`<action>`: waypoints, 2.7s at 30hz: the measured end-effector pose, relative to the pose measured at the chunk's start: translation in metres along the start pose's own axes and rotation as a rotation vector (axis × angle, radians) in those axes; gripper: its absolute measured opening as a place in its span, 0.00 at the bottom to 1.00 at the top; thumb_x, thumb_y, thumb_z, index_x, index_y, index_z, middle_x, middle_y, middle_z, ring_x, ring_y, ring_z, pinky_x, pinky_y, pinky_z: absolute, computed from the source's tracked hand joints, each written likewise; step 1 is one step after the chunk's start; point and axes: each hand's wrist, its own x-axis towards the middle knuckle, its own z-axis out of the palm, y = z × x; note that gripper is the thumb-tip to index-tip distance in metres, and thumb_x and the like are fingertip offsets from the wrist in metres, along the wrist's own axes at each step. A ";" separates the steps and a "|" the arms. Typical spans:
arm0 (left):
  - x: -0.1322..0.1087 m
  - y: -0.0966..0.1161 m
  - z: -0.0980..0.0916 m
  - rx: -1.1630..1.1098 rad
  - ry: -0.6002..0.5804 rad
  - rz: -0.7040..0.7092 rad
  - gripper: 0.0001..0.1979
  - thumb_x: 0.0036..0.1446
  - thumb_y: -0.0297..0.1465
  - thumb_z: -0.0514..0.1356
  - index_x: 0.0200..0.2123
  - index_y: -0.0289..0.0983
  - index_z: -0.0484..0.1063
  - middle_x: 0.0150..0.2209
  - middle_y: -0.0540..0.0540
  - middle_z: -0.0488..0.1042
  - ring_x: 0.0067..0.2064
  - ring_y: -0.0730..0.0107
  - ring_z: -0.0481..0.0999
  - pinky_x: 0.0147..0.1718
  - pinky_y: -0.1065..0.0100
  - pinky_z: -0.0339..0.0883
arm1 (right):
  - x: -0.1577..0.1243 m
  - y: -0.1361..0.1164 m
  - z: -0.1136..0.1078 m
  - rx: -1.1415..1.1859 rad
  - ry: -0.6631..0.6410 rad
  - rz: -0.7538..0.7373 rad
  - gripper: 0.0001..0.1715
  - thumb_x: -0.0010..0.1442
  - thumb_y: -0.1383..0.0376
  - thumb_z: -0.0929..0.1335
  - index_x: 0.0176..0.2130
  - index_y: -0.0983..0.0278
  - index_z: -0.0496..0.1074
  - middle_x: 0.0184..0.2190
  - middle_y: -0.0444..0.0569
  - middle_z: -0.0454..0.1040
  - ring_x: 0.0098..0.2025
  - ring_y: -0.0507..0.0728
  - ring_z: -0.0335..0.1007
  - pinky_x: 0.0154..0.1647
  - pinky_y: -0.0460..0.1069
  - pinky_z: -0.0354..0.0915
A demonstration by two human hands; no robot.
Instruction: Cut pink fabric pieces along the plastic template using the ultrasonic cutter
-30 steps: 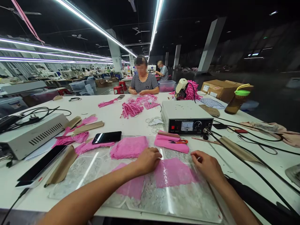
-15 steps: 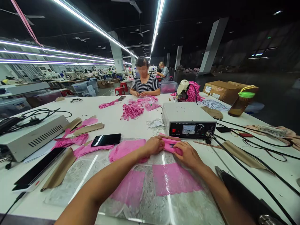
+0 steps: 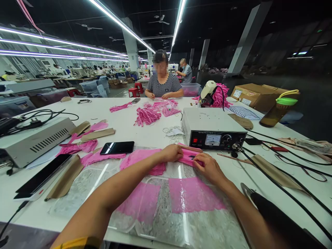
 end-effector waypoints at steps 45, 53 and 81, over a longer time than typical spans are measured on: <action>-0.008 0.033 -0.029 0.115 0.103 -0.167 0.15 0.66 0.36 0.59 0.52 0.34 0.69 0.51 0.41 0.71 0.47 0.62 0.75 0.45 0.56 0.73 | 0.018 -0.007 0.025 -0.292 0.132 0.150 0.13 0.63 0.56 0.67 0.37 0.65 0.70 0.38 0.47 0.71 0.41 0.55 0.67 0.44 0.54 0.65; -0.023 0.034 -0.046 0.150 0.171 -0.134 0.14 0.66 0.36 0.59 0.50 0.34 0.70 0.47 0.43 0.73 0.44 0.64 0.76 0.43 0.58 0.74 | 0.019 -0.006 0.018 -0.245 0.144 0.082 0.04 0.59 0.65 0.68 0.34 0.63 0.73 0.36 0.49 0.72 0.41 0.57 0.67 0.43 0.53 0.64; -0.093 0.116 0.042 0.179 -0.051 0.266 0.10 0.60 0.36 0.63 0.41 0.36 0.72 0.41 0.43 0.73 0.41 0.62 0.73 0.41 0.64 0.64 | -0.099 -0.019 -0.034 0.010 -0.062 0.091 0.08 0.59 0.67 0.64 0.35 0.60 0.73 0.34 0.47 0.75 0.34 0.54 0.72 0.35 0.49 0.69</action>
